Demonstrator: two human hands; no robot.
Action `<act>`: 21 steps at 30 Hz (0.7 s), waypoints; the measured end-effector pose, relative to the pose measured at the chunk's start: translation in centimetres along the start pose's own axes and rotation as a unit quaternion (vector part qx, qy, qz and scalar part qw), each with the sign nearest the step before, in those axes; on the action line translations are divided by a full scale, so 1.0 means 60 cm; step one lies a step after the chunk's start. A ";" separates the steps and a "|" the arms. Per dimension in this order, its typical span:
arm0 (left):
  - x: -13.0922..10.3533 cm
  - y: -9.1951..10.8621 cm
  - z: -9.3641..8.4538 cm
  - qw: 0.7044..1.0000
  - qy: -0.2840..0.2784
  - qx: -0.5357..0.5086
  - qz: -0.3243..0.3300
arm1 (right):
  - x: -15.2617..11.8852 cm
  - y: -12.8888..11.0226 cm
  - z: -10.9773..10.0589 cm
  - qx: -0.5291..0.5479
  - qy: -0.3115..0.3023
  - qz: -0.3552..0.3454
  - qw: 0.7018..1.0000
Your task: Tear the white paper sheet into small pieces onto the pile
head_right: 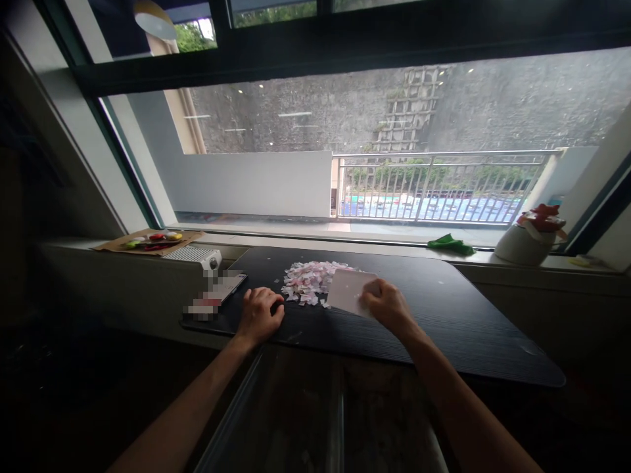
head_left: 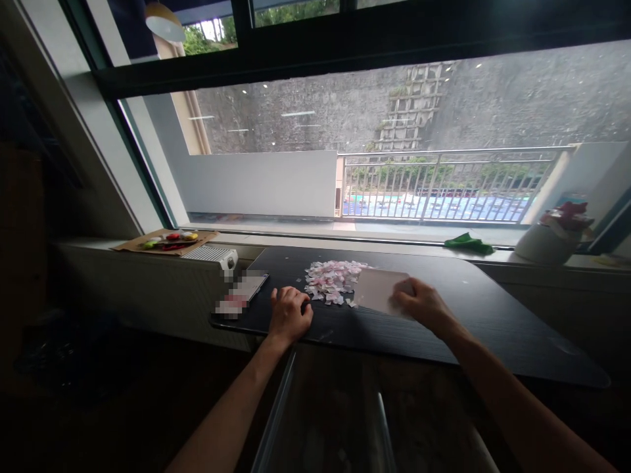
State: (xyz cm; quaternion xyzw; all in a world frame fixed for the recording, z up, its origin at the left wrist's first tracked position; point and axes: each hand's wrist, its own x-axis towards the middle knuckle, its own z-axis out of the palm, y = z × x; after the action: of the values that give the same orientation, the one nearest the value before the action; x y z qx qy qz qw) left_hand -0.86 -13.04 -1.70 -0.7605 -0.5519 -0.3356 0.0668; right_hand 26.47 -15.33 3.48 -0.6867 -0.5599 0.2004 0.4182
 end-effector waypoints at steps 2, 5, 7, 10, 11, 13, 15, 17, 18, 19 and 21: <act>-0.001 0.000 0.001 1.000 0.003 0.000 0.000 | -0.003 -0.003 -0.012 0.023 -0.008 0.011 1.000; -0.002 -0.001 0.001 1.000 0.001 -0.001 -0.002 | -0.005 -0.013 -0.012 -0.008 -0.018 0.001 1.000; -0.002 -0.001 0.000 1.000 0.000 0.000 -0.003 | -0.009 -0.017 -0.015 -0.038 -0.010 0.000 0.999; -0.001 -0.001 0.000 1.000 0.004 0.004 0.000 | -0.019 -0.018 -0.029 -0.026 0.000 0.015 1.000; -0.001 -0.001 0.000 1.000 0.005 0.005 0.001 | -0.021 -0.017 -0.035 -0.018 0.001 0.020 1.000; -0.001 -0.001 0.000 1.000 0.005 0.004 0.000 | -0.025 -0.012 -0.046 -0.022 0.003 0.025 0.999; -0.001 -0.002 0.000 1.000 0.003 0.001 -0.001 | -0.027 -0.006 -0.055 -0.052 0.011 0.025 0.998; -0.002 -0.002 0.001 1.000 0.003 0.001 0.000 | -0.028 0.002 -0.062 -0.081 0.026 0.022 0.996; -0.002 -0.002 0.001 1.000 0.004 0.002 0.002 | -0.029 0.006 -0.066 -0.085 0.031 0.021 0.996; -0.002 -0.002 0.000 1.000 0.005 0.004 0.003 | -0.031 0.009 -0.070 -0.083 0.034 0.020 0.996; -0.002 -0.003 0.000 1.000 0.008 0.007 0.006 | -0.036 0.014 -0.078 -0.075 0.037 0.023 0.996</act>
State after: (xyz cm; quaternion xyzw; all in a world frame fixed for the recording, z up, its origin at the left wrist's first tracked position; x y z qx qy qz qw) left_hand -1.01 -13.04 -1.81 -0.7605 -0.5491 -0.3375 0.0790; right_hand 29.82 -18.99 5.08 -0.7360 -0.5412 0.1420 0.3811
